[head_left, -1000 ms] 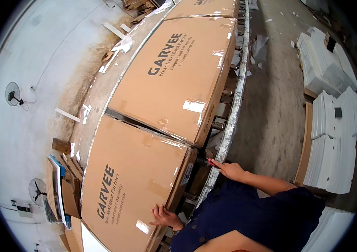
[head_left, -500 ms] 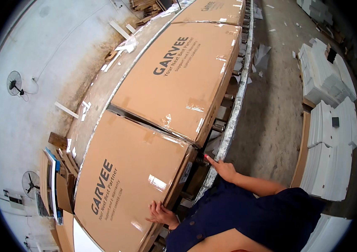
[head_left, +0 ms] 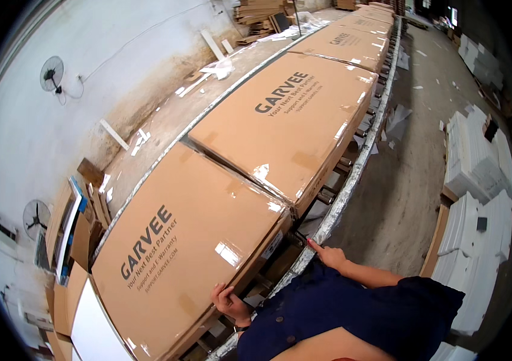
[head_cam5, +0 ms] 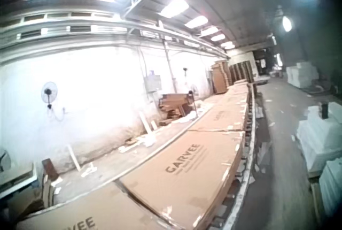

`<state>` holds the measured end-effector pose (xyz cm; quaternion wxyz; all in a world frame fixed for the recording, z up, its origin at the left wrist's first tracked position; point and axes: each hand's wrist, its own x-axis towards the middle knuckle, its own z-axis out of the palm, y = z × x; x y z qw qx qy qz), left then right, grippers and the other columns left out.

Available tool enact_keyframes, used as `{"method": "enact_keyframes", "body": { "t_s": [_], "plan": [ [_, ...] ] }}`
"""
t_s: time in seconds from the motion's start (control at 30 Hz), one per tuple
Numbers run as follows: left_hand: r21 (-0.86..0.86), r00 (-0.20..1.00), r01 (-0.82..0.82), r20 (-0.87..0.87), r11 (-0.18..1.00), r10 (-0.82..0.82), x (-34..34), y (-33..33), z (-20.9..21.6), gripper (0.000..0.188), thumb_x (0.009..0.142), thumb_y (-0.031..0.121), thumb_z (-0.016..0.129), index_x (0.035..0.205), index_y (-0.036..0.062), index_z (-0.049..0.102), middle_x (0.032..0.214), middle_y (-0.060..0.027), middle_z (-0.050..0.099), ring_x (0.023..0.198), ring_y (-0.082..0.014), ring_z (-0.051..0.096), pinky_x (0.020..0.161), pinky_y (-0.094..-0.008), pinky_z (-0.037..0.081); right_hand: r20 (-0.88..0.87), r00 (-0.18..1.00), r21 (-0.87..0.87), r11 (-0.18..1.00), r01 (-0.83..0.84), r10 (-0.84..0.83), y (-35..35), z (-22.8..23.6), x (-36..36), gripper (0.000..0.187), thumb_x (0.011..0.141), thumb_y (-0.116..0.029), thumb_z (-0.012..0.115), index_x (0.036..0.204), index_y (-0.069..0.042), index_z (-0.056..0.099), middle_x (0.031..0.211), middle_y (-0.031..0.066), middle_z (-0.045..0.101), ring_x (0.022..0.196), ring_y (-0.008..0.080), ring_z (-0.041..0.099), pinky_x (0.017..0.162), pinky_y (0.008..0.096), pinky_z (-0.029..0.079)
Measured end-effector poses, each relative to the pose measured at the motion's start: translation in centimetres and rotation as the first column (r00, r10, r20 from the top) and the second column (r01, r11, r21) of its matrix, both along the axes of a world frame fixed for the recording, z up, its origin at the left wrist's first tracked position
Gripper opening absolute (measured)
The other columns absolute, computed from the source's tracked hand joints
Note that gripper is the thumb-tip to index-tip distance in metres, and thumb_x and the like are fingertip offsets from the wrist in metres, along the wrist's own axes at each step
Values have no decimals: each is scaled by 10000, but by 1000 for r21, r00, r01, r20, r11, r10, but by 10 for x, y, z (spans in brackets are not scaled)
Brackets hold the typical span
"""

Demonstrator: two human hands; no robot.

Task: The person uses a utility knife to cut through plastic wrap and cardboard seams on large furniture boxes on a warehouse conveyor line. They then pull open the cardboard flaps by hand.

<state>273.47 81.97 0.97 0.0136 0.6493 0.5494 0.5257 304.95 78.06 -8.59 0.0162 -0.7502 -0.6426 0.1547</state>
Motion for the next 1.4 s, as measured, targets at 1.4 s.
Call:
{"method": "enact_keyframes", "body": {
  "t_s": [1.4],
  "plan": [
    [-229, -92, 600, 932, 767, 350, -15, -8, 24, 196, 840, 95, 464, 1020, 85, 541, 1184, -153, 536, 1193, -275, 454, 1014, -442, 343, 141, -900, -534, 734, -420, -412, 48, 34, 21, 206, 904, -265, 512, 844, -71, 481, 748, -35, 518, 499, 27, 481, 371, 167, 352]
  ]
}}
